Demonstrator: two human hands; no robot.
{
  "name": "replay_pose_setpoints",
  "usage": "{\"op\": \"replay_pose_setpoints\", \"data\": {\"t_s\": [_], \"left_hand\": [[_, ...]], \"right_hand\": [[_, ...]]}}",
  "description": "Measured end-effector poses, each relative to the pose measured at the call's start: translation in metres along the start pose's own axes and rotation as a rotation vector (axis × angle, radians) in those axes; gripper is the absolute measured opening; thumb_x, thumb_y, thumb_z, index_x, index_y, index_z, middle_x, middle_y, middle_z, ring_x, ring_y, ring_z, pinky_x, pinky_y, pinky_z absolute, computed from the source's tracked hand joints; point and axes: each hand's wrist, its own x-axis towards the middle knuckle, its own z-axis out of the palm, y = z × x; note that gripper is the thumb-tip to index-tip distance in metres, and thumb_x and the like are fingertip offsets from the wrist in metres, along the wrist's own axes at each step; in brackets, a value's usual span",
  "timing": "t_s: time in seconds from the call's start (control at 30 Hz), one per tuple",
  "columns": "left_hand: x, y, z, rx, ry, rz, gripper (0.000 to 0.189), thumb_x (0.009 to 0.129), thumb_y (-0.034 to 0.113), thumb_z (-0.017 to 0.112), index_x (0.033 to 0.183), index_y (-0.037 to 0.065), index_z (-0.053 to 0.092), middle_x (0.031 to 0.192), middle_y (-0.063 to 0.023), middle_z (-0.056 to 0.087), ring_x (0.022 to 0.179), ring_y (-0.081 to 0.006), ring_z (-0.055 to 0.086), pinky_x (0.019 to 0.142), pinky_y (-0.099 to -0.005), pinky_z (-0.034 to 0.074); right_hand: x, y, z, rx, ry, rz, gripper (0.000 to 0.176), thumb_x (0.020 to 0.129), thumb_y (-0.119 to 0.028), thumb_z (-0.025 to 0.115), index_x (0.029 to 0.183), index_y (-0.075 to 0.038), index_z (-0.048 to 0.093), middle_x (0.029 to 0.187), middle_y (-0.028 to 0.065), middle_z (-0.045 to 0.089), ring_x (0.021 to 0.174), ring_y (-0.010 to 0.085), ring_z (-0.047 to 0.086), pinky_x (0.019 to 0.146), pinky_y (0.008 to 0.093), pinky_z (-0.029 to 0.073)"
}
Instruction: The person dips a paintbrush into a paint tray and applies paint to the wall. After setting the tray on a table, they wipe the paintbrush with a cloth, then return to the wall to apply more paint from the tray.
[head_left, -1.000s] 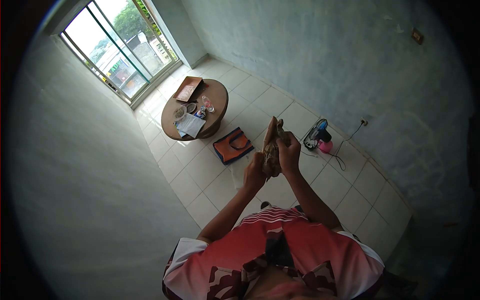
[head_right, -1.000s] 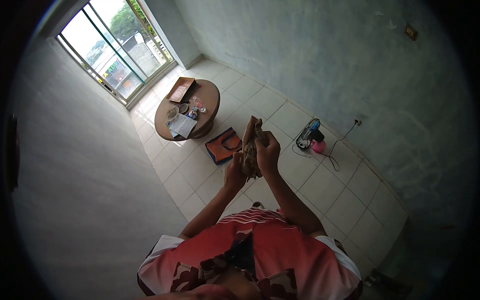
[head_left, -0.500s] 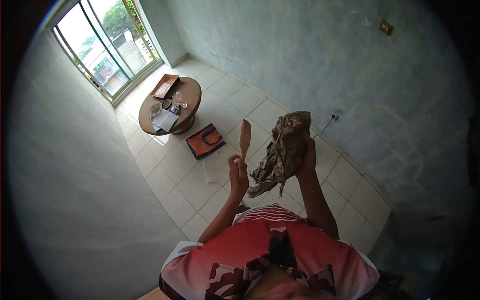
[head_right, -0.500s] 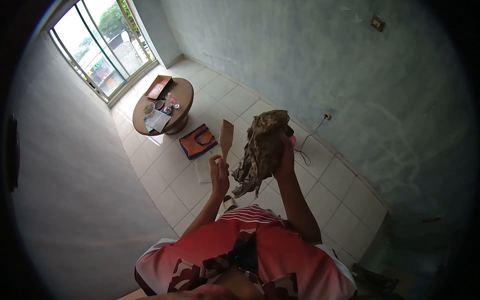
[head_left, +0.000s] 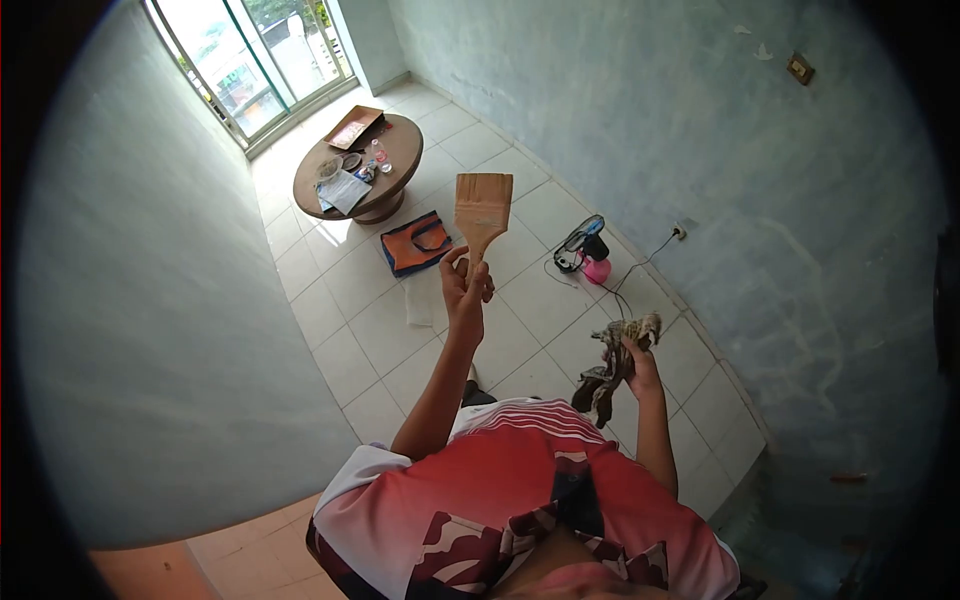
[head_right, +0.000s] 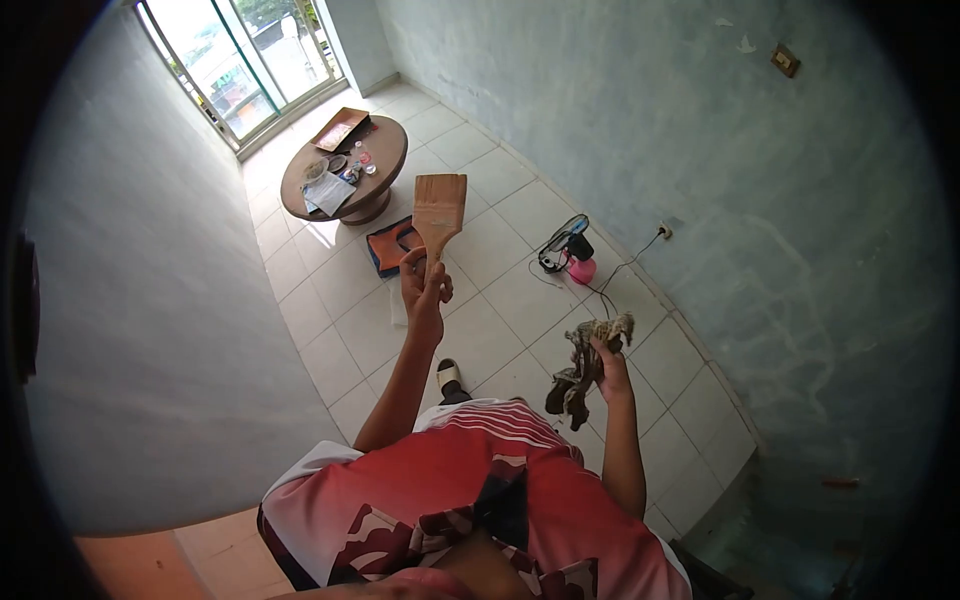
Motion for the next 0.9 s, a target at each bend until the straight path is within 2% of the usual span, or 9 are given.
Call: {"op": "replay_pose_setpoints", "data": {"t_s": [0.1, 0.13, 0.2, 0.3, 0.4, 0.47, 0.6, 0.8, 0.9], "left_hand": [[0.002, 0.018, -0.002, -0.163, -0.042, -0.262, 0.033, 0.100, 0.017, 0.062, 0.125, 0.006, 0.042, 0.080, 0.0019, 0.049, 0.057, -0.0047, 0.045, 0.048, -0.0197, 0.032], [0.000, 0.014, -0.007, -0.166, -0.025, -0.256, 0.033, 0.100, 0.017, 0.062, 0.125, 0.006, 0.042, 0.080, 0.0019, 0.049, 0.057, -0.0047, 0.045, 0.048, -0.0197, 0.032], [-0.002, 0.004, -0.020, -0.110, -0.071, -0.258, 0.033, 0.100, 0.017, 0.062, 0.125, 0.008, 0.043, 0.079, 0.0017, 0.049, 0.050, -0.0046, 0.042, 0.043, -0.0203, 0.030], [-0.008, 0.005, -0.024, -0.120, -0.178, -0.238, 0.030, 0.102, 0.020, 0.060, 0.124, 0.009, 0.043, 0.075, 0.0035, 0.047, 0.045, -0.0028, 0.035, 0.039, -0.0203, 0.026], [-0.008, 0.002, -0.022, -0.088, -0.233, -0.285, 0.027, 0.106, 0.023, 0.055, 0.127, 0.008, 0.045, 0.070, 0.0054, 0.043, 0.045, -0.0008, 0.032, 0.039, -0.0186, 0.025], [-0.011, 0.006, -0.008, -0.097, -0.250, -0.288, 0.029, 0.107, 0.025, 0.053, 0.128, 0.007, 0.046, 0.069, 0.0059, 0.042, 0.046, -0.0002, 0.032, 0.039, -0.0186, 0.025], [-0.016, 0.000, 0.015, -0.069, -0.329, -0.263, 0.034, 0.109, 0.031, 0.049, 0.131, 0.004, 0.050, 0.068, 0.0065, 0.042, 0.045, 0.0005, 0.031, 0.039, -0.0183, 0.025], [-0.030, -0.004, 0.028, 0.053, -0.336, -0.218, 0.040, 0.108, 0.026, 0.049, 0.141, 0.002, 0.048, 0.075, 0.0056, 0.048, 0.059, -0.0018, 0.041, 0.051, -0.0203, 0.035], [-0.043, -0.017, 0.036, 0.344, -0.257, 0.100, 0.041, 0.106, 0.018, 0.052, 0.144, 0.003, 0.049, 0.093, -0.0057, 0.064, 0.081, -0.0106, 0.057, 0.075, -0.0278, 0.049]], "right_hand": [[0.010, 0.049, -0.060, -1.088, 0.624, -0.296, 0.038, 0.095, -0.027, 0.069, 0.116, 0.005, 0.066, 0.107, 0.0205, 0.069, 0.100, 0.0359, 0.067, 0.088, 0.0461, 0.053], [0.002, 0.051, -0.068, -1.177, 0.721, -0.332, 0.040, 0.096, -0.026, 0.067, 0.118, 0.007, 0.065, 0.105, 0.0193, 0.065, 0.099, 0.0372, 0.065, 0.088, 0.0475, 0.052], [-0.001, 0.056, -0.081, -1.234, 0.931, -0.860, 0.037, 0.096, -0.023, 0.064, 0.119, 0.007, 0.063, 0.104, 0.0170, 0.062, 0.098, 0.0370, 0.063, 0.089, 0.0469, 0.051], [-0.027, 0.004, -0.053, -1.130, 0.762, -1.155, 0.035, 0.097, -0.019, 0.063, 0.121, 0.006, 0.060, 0.111, 0.0174, 0.063, 0.100, 0.0337, 0.063, 0.092, 0.0435, 0.050], [-0.030, -0.029, -0.023, -0.760, 0.463, -0.755, 0.036, 0.098, -0.019, 0.063, 0.124, 0.005, 0.057, 0.119, 0.0169, 0.062, 0.106, 0.0288, 0.062, 0.097, 0.0391, 0.048], [-0.023, -0.049, 0.035, -0.528, 0.358, -0.836, 0.041, 0.097, -0.024, 0.066, 0.127, 0.003, 0.056, 0.118, 0.0126, 0.062, 0.106, 0.0215, 0.060, 0.098, 0.0356, 0.046], [-0.009, -0.071, 0.130, -0.658, 0.126, -0.997, 0.038, 0.096, -0.021, 0.068, 0.125, 0.002, 0.056, 0.116, 0.0143, 0.064, 0.107, 0.0250, 0.062, 0.097, 0.0366, 0.048], [0.019, -0.074, 0.196, -0.807, 0.166, -1.037, 0.029, 0.094, -0.020, 0.070, 0.104, 0.005, 0.060, 0.101, 0.0190, 0.063, 0.091, 0.0344, 0.062, 0.083, 0.0400, 0.049], [0.020, -0.066, 0.211, -0.739, 0.244, -1.009, 0.024, 0.094, -0.016, 0.069, 0.100, 0.006, 0.063, 0.097, 0.0215, 0.065, 0.091, 0.0382, 0.064, 0.080, 0.0424, 0.049]]}}
